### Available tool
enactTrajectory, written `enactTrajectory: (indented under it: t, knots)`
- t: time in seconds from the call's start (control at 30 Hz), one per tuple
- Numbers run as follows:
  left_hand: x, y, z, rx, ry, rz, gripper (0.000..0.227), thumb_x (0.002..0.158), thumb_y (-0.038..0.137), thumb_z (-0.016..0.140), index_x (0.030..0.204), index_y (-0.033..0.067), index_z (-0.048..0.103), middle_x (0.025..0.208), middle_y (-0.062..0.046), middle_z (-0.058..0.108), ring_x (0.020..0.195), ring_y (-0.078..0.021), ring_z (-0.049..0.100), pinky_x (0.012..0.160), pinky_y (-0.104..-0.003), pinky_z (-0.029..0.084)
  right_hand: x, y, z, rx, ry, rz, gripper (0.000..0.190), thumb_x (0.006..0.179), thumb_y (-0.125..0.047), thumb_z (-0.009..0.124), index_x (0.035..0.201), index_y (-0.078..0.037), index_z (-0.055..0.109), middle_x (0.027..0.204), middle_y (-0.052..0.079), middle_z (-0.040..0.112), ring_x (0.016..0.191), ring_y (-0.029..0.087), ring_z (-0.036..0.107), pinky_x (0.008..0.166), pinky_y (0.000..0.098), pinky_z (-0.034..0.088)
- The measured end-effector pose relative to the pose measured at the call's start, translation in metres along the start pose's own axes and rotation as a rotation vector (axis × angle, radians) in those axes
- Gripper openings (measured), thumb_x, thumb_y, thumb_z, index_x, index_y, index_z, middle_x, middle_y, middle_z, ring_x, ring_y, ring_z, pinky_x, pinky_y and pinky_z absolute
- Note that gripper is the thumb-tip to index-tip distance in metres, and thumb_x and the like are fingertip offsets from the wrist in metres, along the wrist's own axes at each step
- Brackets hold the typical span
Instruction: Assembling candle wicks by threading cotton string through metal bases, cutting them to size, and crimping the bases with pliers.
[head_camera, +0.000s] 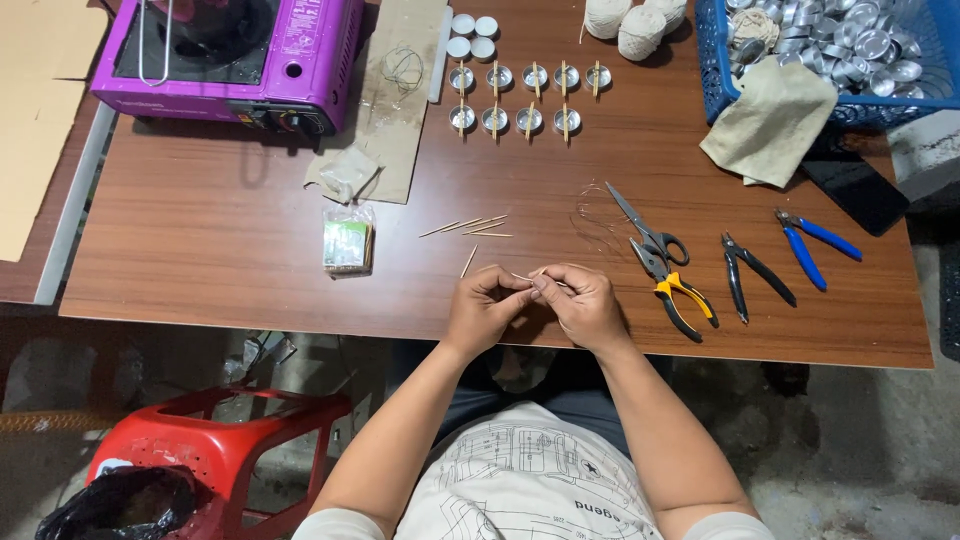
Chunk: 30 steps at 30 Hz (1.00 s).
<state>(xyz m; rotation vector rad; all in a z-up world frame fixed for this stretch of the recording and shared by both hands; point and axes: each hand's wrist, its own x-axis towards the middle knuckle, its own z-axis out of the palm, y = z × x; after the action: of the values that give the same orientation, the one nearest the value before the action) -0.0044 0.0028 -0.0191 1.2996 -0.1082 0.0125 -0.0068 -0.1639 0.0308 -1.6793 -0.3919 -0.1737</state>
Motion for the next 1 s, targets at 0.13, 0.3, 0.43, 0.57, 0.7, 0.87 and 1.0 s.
enactTrajectory:
  t: [0.13, 0.3, 0.43, 0.57, 0.7, 0.87, 1.0]
  knots:
    - [-0.005, 0.015, 0.005, -0.041, 0.007, -0.081, 0.018, 0.079, -0.006, 0.085, 0.093, -0.0063, 0.073, 0.071, -0.017, 0.068, 0.054, -0.0181, 0.07, 0.04, -0.027, 0.06, 0.0, -0.002, 0.001, -0.002, 0.004, -0.004, 0.015, 0.096, -0.007, 0.071, 0.082, -0.004, 0.076, 0.065, 0.009, 0.069, 0.063, 0.015, 0.066, 0.059, 0.0306, 0.055]
    - [0.005, 0.005, -0.003, 0.104, -0.054, -0.131, 0.024, 0.078, 0.002, 0.089, 0.098, -0.0002, 0.075, 0.078, -0.013, 0.075, 0.067, -0.012, 0.071, 0.055, -0.025, 0.061, 0.001, -0.008, -0.001, 0.035, 0.011, 0.006, 0.016, 0.097, -0.006, 0.068, 0.083, -0.004, 0.075, 0.062, 0.008, 0.067, 0.063, 0.014, 0.064, 0.06, 0.0309, 0.056]
    - [-0.001, 0.013, 0.001, 0.052, -0.082, -0.196, 0.017, 0.085, 0.001, 0.083, 0.1, -0.0022, 0.075, 0.069, -0.015, 0.071, 0.058, -0.0173, 0.07, 0.053, -0.028, 0.061, -0.001, 0.001, -0.002, 0.036, 0.025, 0.001, 0.015, 0.097, -0.005, 0.068, 0.084, -0.002, 0.075, 0.063, 0.011, 0.068, 0.063, 0.015, 0.064, 0.06, 0.0314, 0.056]
    - [0.0, 0.0, -0.006, 0.024, -0.127, -0.259, 0.011, 0.089, 0.002, 0.079, 0.099, -0.0027, 0.076, 0.074, -0.018, 0.074, 0.062, -0.019, 0.072, 0.05, -0.029, 0.063, -0.005, 0.006, 0.0, 0.059, 0.042, 0.001, 0.011, 0.096, -0.004, 0.07, 0.087, 0.0, 0.076, 0.068, 0.014, 0.068, 0.069, 0.014, 0.063, 0.063, 0.0342, 0.056]
    - [0.0, -0.004, -0.008, 0.014, -0.118, -0.29, 0.01, 0.089, 0.002, 0.078, 0.097, -0.004, 0.075, 0.074, -0.018, 0.075, 0.064, -0.0192, 0.073, 0.054, -0.029, 0.064, -0.007, 0.01, -0.001, -0.007, 0.014, -0.01, 0.008, 0.094, -0.004, 0.072, 0.09, -0.002, 0.079, 0.071, 0.014, 0.072, 0.071, 0.016, 0.068, 0.064, 0.0374, 0.057]
    - [-0.003, 0.005, -0.002, 0.029, -0.093, -0.28, 0.011, 0.089, 0.004, 0.08, 0.096, -0.0041, 0.076, 0.074, -0.02, 0.075, 0.063, -0.0197, 0.073, 0.051, -0.031, 0.064, -0.006, 0.005, 0.001, -0.003, 0.049, -0.006, 0.009, 0.094, -0.005, 0.073, 0.087, -0.004, 0.078, 0.068, 0.011, 0.071, 0.071, 0.012, 0.065, 0.062, 0.0336, 0.055]
    - [-0.005, 0.007, -0.003, 0.034, -0.04, -0.243, 0.009, 0.091, 0.004, 0.079, 0.095, -0.0038, 0.077, 0.073, -0.02, 0.075, 0.059, -0.0184, 0.071, 0.048, -0.031, 0.064, -0.005, -0.001, 0.005, -0.02, 0.059, 0.017, 0.007, 0.093, -0.006, 0.073, 0.089, -0.005, 0.079, 0.066, 0.01, 0.07, 0.071, 0.009, 0.062, 0.059, 0.0309, 0.054]
